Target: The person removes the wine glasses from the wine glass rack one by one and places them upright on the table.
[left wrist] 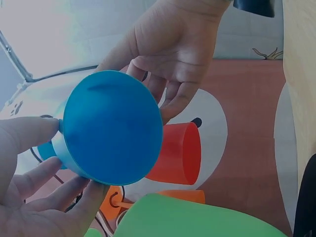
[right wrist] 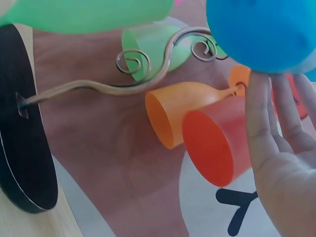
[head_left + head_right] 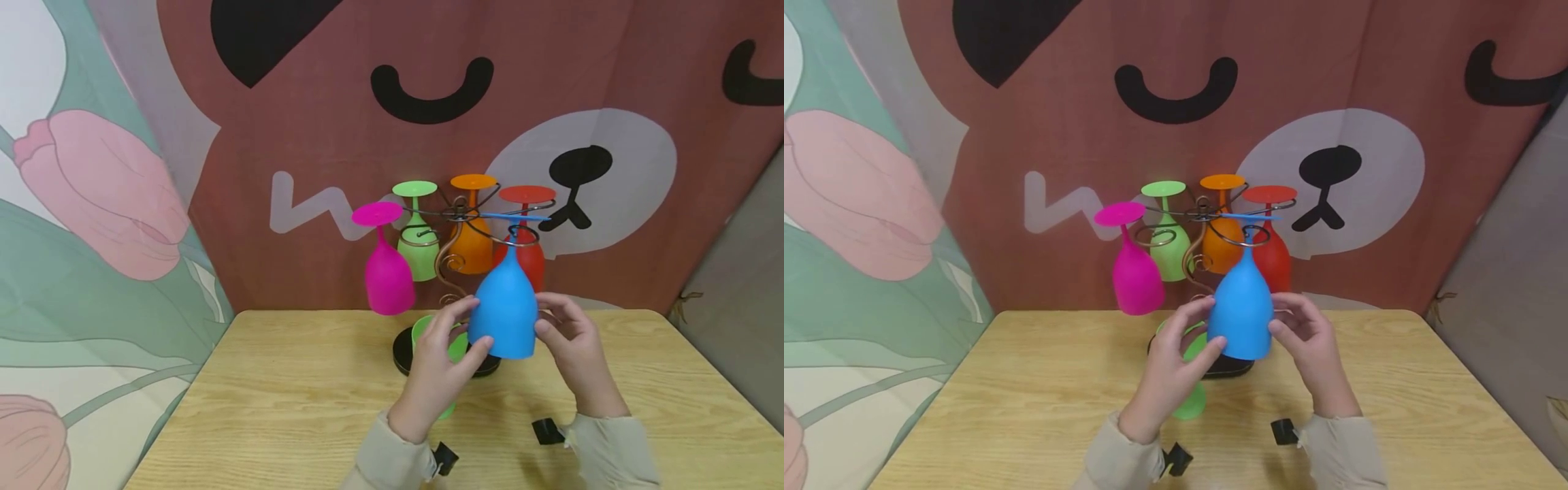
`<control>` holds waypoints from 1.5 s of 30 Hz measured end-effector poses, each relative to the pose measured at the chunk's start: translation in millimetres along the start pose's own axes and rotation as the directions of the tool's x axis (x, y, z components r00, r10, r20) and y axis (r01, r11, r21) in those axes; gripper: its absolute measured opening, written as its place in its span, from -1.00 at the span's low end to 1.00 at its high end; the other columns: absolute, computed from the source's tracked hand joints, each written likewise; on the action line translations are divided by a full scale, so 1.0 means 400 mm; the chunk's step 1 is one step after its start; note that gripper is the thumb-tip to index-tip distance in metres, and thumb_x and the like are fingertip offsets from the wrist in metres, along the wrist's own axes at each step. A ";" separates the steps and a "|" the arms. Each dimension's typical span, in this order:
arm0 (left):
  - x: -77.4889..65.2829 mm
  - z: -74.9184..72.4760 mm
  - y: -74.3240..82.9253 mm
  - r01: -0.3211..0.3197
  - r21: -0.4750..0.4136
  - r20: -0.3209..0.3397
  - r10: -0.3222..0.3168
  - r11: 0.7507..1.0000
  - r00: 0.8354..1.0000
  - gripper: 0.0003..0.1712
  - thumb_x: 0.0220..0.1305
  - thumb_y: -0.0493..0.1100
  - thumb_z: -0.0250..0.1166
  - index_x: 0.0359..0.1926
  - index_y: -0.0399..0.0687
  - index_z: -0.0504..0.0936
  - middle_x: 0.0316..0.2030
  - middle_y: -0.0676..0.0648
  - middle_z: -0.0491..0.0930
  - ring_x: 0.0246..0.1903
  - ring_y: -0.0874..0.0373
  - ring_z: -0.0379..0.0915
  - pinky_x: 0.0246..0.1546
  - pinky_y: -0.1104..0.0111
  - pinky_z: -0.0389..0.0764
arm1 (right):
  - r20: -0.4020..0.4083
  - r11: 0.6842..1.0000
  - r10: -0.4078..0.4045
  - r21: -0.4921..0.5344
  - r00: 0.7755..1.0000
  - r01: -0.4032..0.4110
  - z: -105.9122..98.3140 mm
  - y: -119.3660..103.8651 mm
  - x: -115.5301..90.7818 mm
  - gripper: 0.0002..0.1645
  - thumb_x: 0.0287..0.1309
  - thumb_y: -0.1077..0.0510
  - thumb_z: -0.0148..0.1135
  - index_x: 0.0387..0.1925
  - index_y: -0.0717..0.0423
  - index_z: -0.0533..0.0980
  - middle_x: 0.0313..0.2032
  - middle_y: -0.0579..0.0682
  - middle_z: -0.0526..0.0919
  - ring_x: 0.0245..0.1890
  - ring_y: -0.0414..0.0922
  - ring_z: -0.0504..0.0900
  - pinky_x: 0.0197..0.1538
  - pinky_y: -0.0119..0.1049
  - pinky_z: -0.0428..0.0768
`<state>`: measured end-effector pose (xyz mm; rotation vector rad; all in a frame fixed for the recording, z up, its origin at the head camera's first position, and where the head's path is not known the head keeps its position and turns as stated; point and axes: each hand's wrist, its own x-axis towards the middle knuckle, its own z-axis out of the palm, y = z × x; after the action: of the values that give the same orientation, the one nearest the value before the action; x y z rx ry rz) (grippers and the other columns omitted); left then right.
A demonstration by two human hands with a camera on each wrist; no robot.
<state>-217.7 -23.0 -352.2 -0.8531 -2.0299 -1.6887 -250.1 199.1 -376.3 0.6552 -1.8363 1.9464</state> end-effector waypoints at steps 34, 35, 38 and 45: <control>-0.009 0.006 -0.004 0.134 -0.179 0.157 -0.106 0.975 0.982 -0.49 0.46 -0.19 0.27 0.38 0.01 0.46 0.32 -0.04 0.41 0.25 0.13 0.43 0.21 0.37 0.52 | 0.196 0.999 0.000 0.047 0.981 -0.010 -0.083 -0.031 -0.015 -0.57 0.43 0.38 0.09 0.28 0.28 0.38 0.27 0.01 0.48 0.17 -0.16 0.60 0.04 -0.37 0.66; -0.009 0.005 -0.003 0.142 -0.199 0.163 -0.110 0.970 0.980 -0.49 0.45 -0.20 0.27 0.38 0.01 0.46 0.32 -0.04 0.41 0.25 0.13 0.43 0.21 0.36 0.52 | 0.193 0.999 -0.009 0.047 0.981 0.000 -0.084 -0.033 -0.014 -0.55 0.41 0.38 0.11 0.28 0.30 0.37 0.27 0.03 0.48 0.16 -0.15 0.61 0.04 -0.38 0.66; -0.006 0.006 -0.004 0.164 -0.254 0.176 -0.121 0.953 0.977 -0.50 0.45 -0.24 0.25 0.37 -0.03 0.46 0.32 -0.04 0.40 0.27 0.14 0.42 0.22 0.34 0.52 | 0.192 0.999 -0.043 0.039 0.981 0.036 -0.083 -0.043 -0.011 -0.49 0.37 0.42 0.14 0.31 0.32 0.34 0.24 0.05 0.48 0.13 -0.12 0.61 0.06 -0.39 0.64; 0.002 0.002 -0.006 0.194 -0.324 0.210 -0.129 0.926 0.969 -0.49 0.45 -0.27 0.25 0.38 -0.06 0.46 0.34 -0.03 0.37 0.27 0.15 0.42 0.22 0.30 0.54 | 0.194 0.999 -0.041 -0.016 0.980 0.045 -0.083 -0.061 -0.007 -0.41 0.33 0.52 0.10 0.36 0.29 0.31 0.25 0.02 0.45 0.11 -0.14 0.61 0.06 -0.40 0.65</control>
<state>-219.9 -22.4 -353.7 -1.0085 -2.0004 -2.1753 -236.2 234.2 -359.1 0.8989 -1.9350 1.8917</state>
